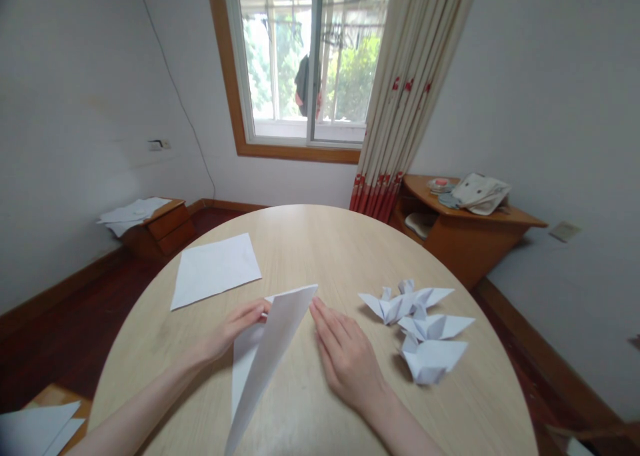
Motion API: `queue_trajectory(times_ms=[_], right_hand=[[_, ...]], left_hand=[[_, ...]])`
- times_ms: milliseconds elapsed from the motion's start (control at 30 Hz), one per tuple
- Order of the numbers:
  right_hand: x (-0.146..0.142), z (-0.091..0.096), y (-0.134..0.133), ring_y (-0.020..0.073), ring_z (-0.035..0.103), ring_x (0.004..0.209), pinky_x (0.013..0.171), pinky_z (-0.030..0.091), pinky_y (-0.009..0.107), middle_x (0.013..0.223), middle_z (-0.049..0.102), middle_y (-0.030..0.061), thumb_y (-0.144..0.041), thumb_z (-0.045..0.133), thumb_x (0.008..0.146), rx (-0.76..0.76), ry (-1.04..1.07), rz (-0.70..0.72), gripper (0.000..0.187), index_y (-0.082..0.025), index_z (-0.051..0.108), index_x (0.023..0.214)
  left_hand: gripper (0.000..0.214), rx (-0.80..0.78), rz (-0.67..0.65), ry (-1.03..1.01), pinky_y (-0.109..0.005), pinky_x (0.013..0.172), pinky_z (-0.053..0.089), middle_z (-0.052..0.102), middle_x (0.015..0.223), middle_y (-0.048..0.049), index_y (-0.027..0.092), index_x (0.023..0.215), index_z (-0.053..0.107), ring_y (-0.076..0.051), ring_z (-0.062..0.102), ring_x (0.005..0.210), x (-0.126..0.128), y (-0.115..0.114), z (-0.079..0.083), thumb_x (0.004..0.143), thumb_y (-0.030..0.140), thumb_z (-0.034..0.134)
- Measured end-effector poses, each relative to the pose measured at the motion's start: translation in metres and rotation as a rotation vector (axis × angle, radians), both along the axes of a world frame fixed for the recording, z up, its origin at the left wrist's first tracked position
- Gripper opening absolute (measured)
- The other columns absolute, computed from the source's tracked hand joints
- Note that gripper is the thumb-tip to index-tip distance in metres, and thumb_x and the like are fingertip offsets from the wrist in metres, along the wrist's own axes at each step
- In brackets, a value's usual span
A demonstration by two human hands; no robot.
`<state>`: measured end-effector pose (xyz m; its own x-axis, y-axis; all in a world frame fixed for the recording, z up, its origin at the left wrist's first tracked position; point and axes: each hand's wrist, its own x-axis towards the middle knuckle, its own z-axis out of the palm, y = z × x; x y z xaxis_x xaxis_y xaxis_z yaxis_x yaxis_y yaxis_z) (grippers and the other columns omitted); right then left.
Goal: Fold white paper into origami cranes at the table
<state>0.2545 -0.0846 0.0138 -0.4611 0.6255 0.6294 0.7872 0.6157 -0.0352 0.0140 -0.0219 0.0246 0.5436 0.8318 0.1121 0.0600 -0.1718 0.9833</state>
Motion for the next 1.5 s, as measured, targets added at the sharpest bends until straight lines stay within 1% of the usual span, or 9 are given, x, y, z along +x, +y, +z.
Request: queue_trajectory(times_ms=[167, 400, 500, 600, 733, 867, 1000, 1200, 1500], right_hand=[[0.005, 0.000, -0.001, 0.0276, 0.040, 0.132, 0.099, 0.043, 0.042, 0.143, 0.044, 0.0173, -0.005, 0.041, 0.089, 0.107, 0.027, 0.006, 0.070, -0.013, 0.009, 0.151], [0.017, 0.005, -0.010, 0.0215, 0.042, 0.131, 0.106, 0.035, 0.039, 0.134, 0.057, 0.0060, 0.000, 0.039, 0.078, 0.205, -0.048, 0.125, 0.080, -0.019, 0.012, 0.151], [0.019, 0.011, -0.011, 0.0191, 0.044, 0.130, 0.107, 0.031, 0.037, 0.138, 0.053, 0.0017, 0.000, 0.037, 0.076, 0.102, -0.161, 0.137, 0.081, -0.024, 0.017, 0.151], [0.017, 0.013, -0.009, 0.0191, 0.042, 0.131, 0.106, 0.031, 0.038, 0.143, 0.047, 0.0030, 0.003, 0.035, 0.071, -0.039, -0.266, 0.143, 0.079, -0.022, 0.033, 0.146], [0.014, 0.005, -0.005, 0.0219, 0.051, 0.122, 0.102, 0.036, 0.042, 0.136, 0.055, 0.0082, 0.004, 0.038, 0.066, -0.240, -0.298, 0.109, 0.071, -0.018, 0.054, 0.132], [0.015, -0.001, -0.004, 0.0243, 0.059, 0.110, 0.098, 0.040, 0.045, 0.130, 0.060, 0.0111, 0.003, 0.041, 0.065, -0.425, -0.326, 0.025, 0.064, -0.018, 0.062, 0.121], [0.018, 0.000, -0.005, 0.0249, 0.058, 0.115, 0.098, 0.041, 0.044, 0.130, 0.059, 0.0125, 0.003, 0.041, 0.065, -0.538, -0.366, -0.050, 0.064, -0.017, 0.062, 0.121], [0.018, -0.002, -0.006, 0.0266, 0.052, 0.123, 0.100, 0.041, 0.046, 0.132, 0.057, 0.0144, 0.000, 0.042, 0.068, -0.592, -0.348, -0.092, 0.063, -0.015, 0.059, 0.127], [0.009, -0.002, -0.007, 0.0249, 0.041, 0.133, 0.107, 0.039, 0.043, 0.143, 0.043, 0.0120, -0.003, 0.043, 0.072, -0.674, -0.284, 0.053, 0.065, -0.012, 0.049, 0.136]], left_hand=[[0.032, 0.075, -0.266, 0.088, -0.037, 0.096, 0.040, 0.067, 0.105, -0.0090, 0.019, 0.092, 0.069, -0.025, 0.059, 0.102, 0.006, -0.006, 0.001, 0.086, 0.047, 0.055], [0.024, 0.279, -0.295, 0.321, -0.045, 0.114, 0.015, 0.062, 0.124, -0.0055, 0.027, 0.106, 0.070, -0.023, 0.052, 0.119, 0.005, -0.008, -0.010, 0.089, 0.035, 0.056], [0.027, 0.380, -0.263, 0.450, -0.049, 0.113, 0.013, 0.057, 0.131, -0.0046, 0.032, 0.113, 0.068, -0.025, 0.049, 0.122, 0.003, -0.007, -0.015, 0.088, 0.034, 0.058], [0.029, 0.457, -0.250, 0.529, -0.049, 0.112, 0.016, 0.055, 0.133, -0.0034, 0.035, 0.115, 0.066, -0.026, 0.047, 0.123, 0.003, -0.006, -0.016, 0.087, 0.031, 0.060], [0.032, 0.524, -0.219, 0.592, -0.047, 0.105, 0.027, 0.056, 0.133, -0.0034, 0.035, 0.114, 0.067, -0.028, 0.048, 0.120, 0.004, -0.006, -0.014, 0.083, 0.031, 0.065], [0.035, 0.558, -0.208, 0.612, -0.047, 0.102, 0.028, 0.056, 0.133, -0.0040, 0.035, 0.116, 0.066, -0.029, 0.050, 0.118, 0.004, -0.006, -0.012, 0.082, 0.032, 0.065], [0.040, 0.578, -0.207, 0.652, -0.048, 0.103, 0.028, 0.054, 0.135, -0.0048, 0.035, 0.119, 0.064, -0.030, 0.049, 0.120, 0.004, -0.007, -0.013, 0.079, 0.030, 0.067], [0.054, 0.556, -0.197, 0.718, -0.055, 0.112, 0.011, 0.036, 0.150, -0.0059, 0.037, 0.131, 0.053, -0.030, 0.031, 0.138, 0.002, -0.002, -0.022, 0.079, 0.035, 0.069], [0.060, 0.572, -0.203, 0.719, -0.056, 0.112, 0.014, 0.034, 0.150, -0.0076, 0.034, 0.138, 0.045, -0.030, 0.028, 0.139, 0.000, 0.001, -0.026, 0.082, 0.045, 0.065]])
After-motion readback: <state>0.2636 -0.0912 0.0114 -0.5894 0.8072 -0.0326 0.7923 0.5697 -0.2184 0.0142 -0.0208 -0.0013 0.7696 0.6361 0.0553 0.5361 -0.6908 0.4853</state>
